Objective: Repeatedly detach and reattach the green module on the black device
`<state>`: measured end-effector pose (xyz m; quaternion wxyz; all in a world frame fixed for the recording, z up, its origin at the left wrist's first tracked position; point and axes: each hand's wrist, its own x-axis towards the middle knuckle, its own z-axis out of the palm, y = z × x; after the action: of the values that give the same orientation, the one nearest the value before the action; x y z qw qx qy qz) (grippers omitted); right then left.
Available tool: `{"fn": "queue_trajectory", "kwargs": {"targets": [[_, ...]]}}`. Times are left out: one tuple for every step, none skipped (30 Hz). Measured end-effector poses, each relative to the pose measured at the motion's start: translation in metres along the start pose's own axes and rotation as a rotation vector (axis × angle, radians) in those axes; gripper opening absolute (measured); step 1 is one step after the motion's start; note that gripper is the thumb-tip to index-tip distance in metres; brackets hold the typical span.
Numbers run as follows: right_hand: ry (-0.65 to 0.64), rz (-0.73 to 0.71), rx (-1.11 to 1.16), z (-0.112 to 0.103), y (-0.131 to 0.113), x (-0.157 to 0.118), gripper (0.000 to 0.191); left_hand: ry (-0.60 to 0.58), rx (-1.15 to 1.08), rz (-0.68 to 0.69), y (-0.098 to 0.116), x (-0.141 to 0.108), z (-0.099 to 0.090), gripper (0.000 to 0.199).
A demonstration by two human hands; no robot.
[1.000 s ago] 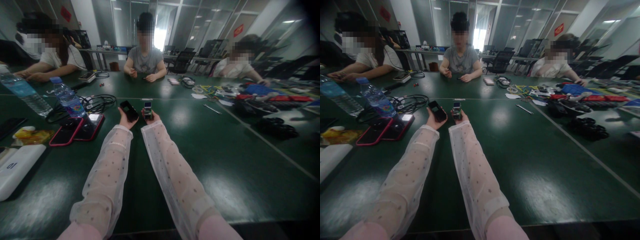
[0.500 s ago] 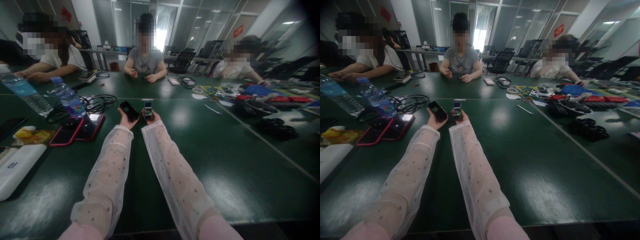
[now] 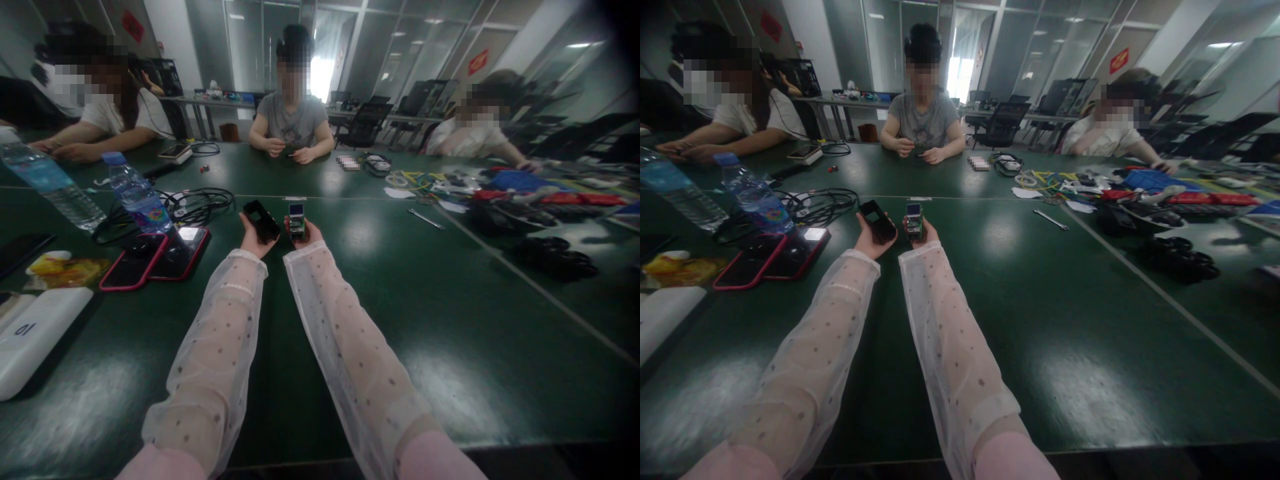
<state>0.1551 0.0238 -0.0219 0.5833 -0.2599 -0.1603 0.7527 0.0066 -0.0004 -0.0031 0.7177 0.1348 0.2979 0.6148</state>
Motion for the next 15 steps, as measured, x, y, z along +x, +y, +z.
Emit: {"fn": "queue_trajectory", "kwargs": {"targets": [[0.004,-0.003,-0.001,0.0004,-0.0001,-0.0004,0.025,-0.011,0.005,-0.002,0.0,0.0008,-0.0004,0.073],[0.005,-0.008,-0.001,0.0009,-0.0002,-0.0006,0.024,-0.02,0.01,-0.005,0.0001,0.002,-0.001,0.073],[0.006,-0.01,-0.002,0.0013,-0.0003,-0.0007,0.024,-0.026,0.012,-0.013,0.0002,0.0034,-0.0019,0.073],[0.004,-0.008,0.0,0.0017,-0.0005,-0.0006,0.024,-0.031,0.012,-0.024,0.0003,0.005,-0.0028,0.074],[0.0,-0.004,0.003,0.0021,-0.0008,-0.0004,0.024,-0.033,0.008,-0.036,0.0004,0.0067,-0.0038,0.074],[-0.005,0.001,0.008,0.0024,-0.001,-0.0001,0.024,-0.034,0.001,-0.047,0.0005,0.0082,-0.0046,0.075],[-0.009,0.005,0.013,0.0027,-0.0011,0.0001,0.025,-0.033,-0.006,-0.054,0.0005,0.0093,-0.0052,0.076],[-0.013,0.006,0.016,0.0028,-0.0012,0.0003,0.025,-0.03,-0.012,-0.059,0.0005,0.0101,-0.0056,0.076],[-0.017,0.004,0.018,0.0028,-0.0012,0.0003,0.025,-0.024,-0.015,-0.059,0.0004,0.0105,-0.0057,0.076],[-0.019,0.0,0.02,0.0027,-0.0011,0.0002,0.025,-0.018,-0.014,-0.058,0.0004,0.0105,-0.0056,0.077],[-0.018,-0.002,0.02,0.0025,-0.001,0.0,0.025,-0.011,-0.011,-0.056,0.0003,0.0102,-0.0053,0.077],[-0.017,-0.002,0.019,0.0022,-0.0008,-0.0002,0.025,-0.006,-0.008,-0.053,0.0002,0.0098,-0.005,0.077],[-0.015,-0.003,0.019,0.0018,-0.0006,-0.0004,0.026,0.0,-0.008,-0.05,0.0001,0.0095,-0.0046,0.077],[-0.012,-0.005,0.018,0.0015,-0.0005,-0.0006,0.026,0.005,-0.012,-0.047,0.0001,0.0092,-0.0043,0.077],[-0.007,-0.007,0.017,0.0012,-0.0005,-0.0007,0.026,0.009,-0.018,-0.046,0.0002,0.0091,-0.004,0.076]]}}
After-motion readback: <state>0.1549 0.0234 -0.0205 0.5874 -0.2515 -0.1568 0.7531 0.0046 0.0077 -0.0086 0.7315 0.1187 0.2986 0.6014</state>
